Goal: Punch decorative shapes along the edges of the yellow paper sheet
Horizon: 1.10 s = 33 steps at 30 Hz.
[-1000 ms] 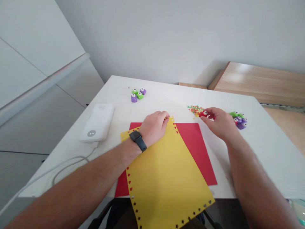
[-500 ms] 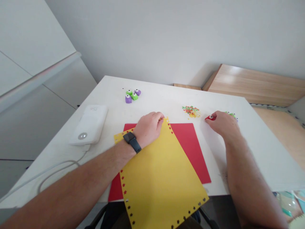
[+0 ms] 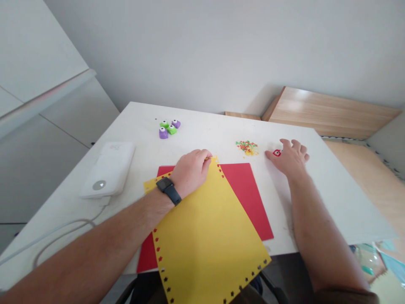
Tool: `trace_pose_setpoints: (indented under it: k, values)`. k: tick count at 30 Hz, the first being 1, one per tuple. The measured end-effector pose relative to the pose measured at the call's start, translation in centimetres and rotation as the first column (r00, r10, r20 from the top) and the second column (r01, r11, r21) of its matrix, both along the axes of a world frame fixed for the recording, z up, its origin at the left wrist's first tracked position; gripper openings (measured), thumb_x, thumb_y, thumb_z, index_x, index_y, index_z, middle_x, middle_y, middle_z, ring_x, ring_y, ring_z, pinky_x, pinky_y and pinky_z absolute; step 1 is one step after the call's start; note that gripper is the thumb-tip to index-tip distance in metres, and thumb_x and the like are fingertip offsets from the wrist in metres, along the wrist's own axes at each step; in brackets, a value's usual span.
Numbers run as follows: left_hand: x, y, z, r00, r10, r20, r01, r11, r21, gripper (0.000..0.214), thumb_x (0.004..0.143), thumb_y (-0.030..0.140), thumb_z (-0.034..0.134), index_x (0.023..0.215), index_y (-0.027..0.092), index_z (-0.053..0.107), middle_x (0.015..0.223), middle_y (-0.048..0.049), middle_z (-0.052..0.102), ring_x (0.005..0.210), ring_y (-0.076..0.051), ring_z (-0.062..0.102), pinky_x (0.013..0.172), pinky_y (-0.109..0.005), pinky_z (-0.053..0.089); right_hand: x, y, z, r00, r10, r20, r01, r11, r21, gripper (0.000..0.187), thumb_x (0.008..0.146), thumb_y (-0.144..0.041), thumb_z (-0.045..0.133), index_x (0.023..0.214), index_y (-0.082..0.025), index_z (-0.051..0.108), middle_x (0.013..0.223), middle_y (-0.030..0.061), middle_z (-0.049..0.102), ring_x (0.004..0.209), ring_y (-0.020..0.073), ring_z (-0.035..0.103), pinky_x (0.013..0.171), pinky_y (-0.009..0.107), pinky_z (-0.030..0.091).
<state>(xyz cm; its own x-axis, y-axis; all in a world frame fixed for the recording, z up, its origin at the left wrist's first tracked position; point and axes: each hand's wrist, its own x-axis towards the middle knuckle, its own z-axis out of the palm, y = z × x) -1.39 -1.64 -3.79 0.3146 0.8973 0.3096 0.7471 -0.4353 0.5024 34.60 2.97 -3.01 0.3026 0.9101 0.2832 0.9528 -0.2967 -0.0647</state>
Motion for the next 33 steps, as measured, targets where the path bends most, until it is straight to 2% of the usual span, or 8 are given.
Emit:
trace_pose_setpoints:
  k: [3,9,19,25,27,30,33]
  values:
    - [0.0,0.0,0.1,1.0,-0.001,-0.001,0.001,1.0,-0.003,0.017,0.104,0.024,0.049,0.104,0.021,0.066,0.106,-0.0085,0.076,0.1,-0.028,0.071,0.088,-0.043,0.055,0.8,0.6,-0.9,0.998,-0.05,-0.029,0.048,0.997,-0.068,0.079,0.091,-0.074,0.055,0.153,-0.025,0.054,0.163,0.0217,0.041,0.144,0.0479,0.039,0.112,0.069,0.032]
    - [0.1,0.0,0.1,1.0,-0.004,0.002,0.004,1.0,0.003,0.017,0.102,0.023,0.049,0.102,0.022,0.065,0.105,-0.0084,0.077,0.1,-0.027,0.072,0.089,-0.042,0.056,2.6,1.5,-2.0,0.995,-0.097,-0.004,0.097,0.993,-0.069,0.063,0.099,-0.065,0.045,0.14,-0.021,0.065,0.155,0.0203,0.051,0.139,0.0437,0.044,0.114,0.064,0.034]
    - [0.0,0.2,-0.1,1.0,-0.003,-0.008,0.003,1.0,-0.006,0.018,0.103,0.024,0.049,0.104,0.022,0.067,0.108,-0.0091,0.078,0.102,-0.028,0.073,0.089,-0.043,0.056,4.8,2.0,-2.5,0.989,-0.145,-0.031,0.145,0.989,0.021,0.054,0.099,-0.051,0.049,0.137,-0.019,0.067,0.147,0.0183,0.059,0.139,0.0406,0.043,0.115,0.057,0.036]
    - [0.0,0.2,0.1,1.0,-0.004,-0.006,0.004,1.0,-0.007,0.017,0.102,0.024,0.05,0.104,0.022,0.066,0.107,-0.009,0.078,0.102,-0.028,0.073,0.089,-0.043,0.056,5.4,2.0,-2.6,0.982,-0.183,-0.04,0.186,0.978,0.092,0.057,0.098,-0.048,0.05,0.143,-0.016,0.061,0.148,0.0198,0.058,0.141,0.0397,0.038,0.117,0.057,0.033]
    - [0.0,0.2,0.1,1.0,-0.005,-0.007,0.005,1.0,-0.005,0.017,0.103,0.024,0.049,0.104,0.022,0.066,0.107,-0.0089,0.078,0.101,-0.028,0.073,0.088,-0.042,0.056,5.5,2.0,-2.5,0.982,-0.187,-0.037,0.19,0.973,0.128,0.058,0.097,-0.05,0.05,0.145,-0.019,0.061,0.148,0.0181,0.057,0.142,0.0398,0.037,0.118,0.059,0.03]
    - [-0.1,0.2,0.0,1.0,-0.004,-0.006,0.004,1.0,-0.002,0.016,0.103,0.024,0.049,0.103,0.022,0.065,0.106,-0.0084,0.077,0.1,-0.027,0.072,0.088,-0.041,0.056,6.0,2.1,-2.5,0.974,-0.221,-0.055,0.226,0.969,0.097,0.051,0.096,-0.053,0.051,0.137,-0.027,0.069,0.144,0.0154,0.06,0.138,0.0415,0.042,0.115,0.062,0.03]
    - [-0.1,0.3,0.0,1.0,0.002,0.0,-0.002,1.0,0.0,0.017,0.103,0.023,0.049,0.104,0.022,0.066,0.107,-0.008,0.077,0.102,-0.027,0.072,0.089,-0.041,0.055,6.5,2.2,-2.5,0.962,-0.263,-0.075,0.267,0.962,0.051,0.05,0.095,-0.054,0.052,0.132,-0.027,0.073,0.139,0.0175,0.062,0.132,0.0429,0.048,0.108,0.063,0.035]
